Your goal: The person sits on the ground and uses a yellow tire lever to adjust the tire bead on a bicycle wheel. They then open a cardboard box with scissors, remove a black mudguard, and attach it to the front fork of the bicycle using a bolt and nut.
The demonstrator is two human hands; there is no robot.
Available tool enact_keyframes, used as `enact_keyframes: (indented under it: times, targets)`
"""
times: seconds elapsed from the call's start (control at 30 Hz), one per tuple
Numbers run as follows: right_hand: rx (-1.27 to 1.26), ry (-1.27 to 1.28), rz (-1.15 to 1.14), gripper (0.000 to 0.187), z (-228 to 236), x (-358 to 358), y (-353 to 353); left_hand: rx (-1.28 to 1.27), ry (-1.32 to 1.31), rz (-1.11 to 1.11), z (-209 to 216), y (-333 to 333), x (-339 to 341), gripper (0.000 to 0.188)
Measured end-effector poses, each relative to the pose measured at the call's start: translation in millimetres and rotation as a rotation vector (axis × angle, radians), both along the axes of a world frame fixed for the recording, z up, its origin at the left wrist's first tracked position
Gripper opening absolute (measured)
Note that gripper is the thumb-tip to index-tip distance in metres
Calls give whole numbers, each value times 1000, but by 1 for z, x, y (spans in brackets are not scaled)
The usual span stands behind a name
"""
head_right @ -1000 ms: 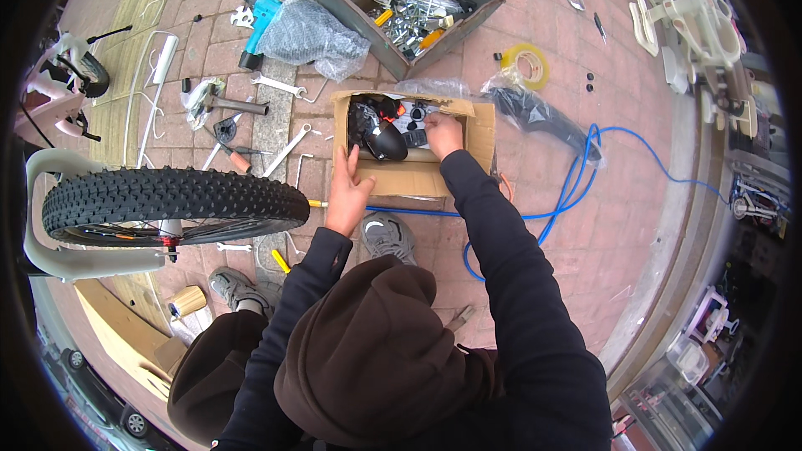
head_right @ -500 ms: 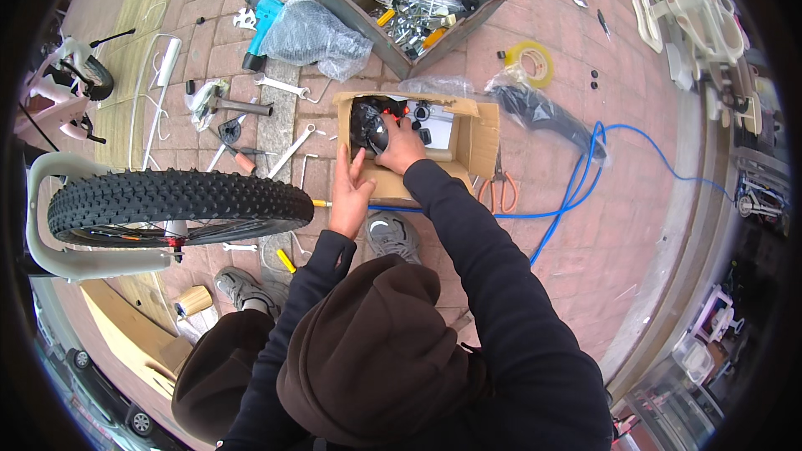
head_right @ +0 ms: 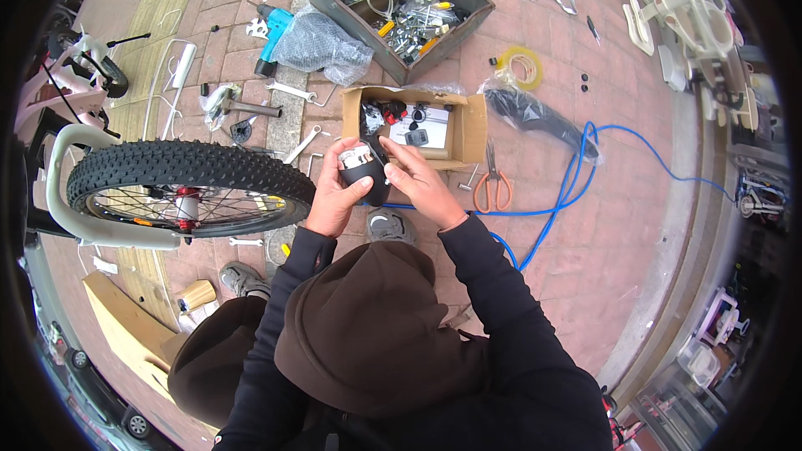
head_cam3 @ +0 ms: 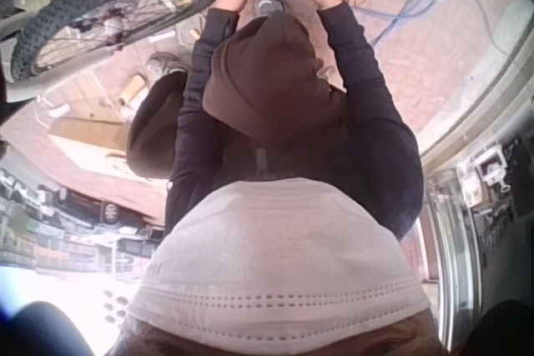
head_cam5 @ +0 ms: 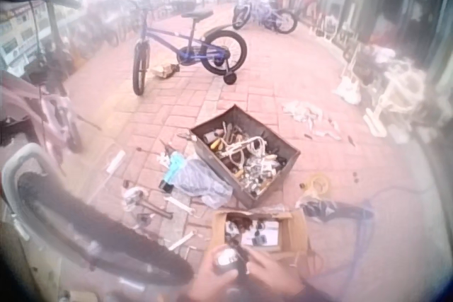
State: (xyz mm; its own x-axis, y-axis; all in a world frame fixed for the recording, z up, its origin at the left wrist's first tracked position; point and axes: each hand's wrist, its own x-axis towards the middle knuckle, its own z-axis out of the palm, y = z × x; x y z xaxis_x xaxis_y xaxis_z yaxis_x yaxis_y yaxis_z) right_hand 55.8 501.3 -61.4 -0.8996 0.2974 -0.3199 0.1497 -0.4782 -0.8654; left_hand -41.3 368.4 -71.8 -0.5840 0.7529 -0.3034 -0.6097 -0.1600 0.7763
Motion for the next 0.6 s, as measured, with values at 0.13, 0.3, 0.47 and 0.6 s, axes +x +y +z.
enact_keyframes:
  times: [0.13,0.3,0.47,0.6]
  targets:
    - [489,76,78,37,43,-12,8,-220,799,-238,49,-11,-23,69]
    - [462,233,59,17,120,-37,-6,-254,1033,-22,125,-33,-38,58]
    - [332,364,115,8,208,-60,-36,34,595,324,194,-79,-43,52]
    - [323,401,165,8,249,-75,-84,119,298,467,224,-133,-42,41]
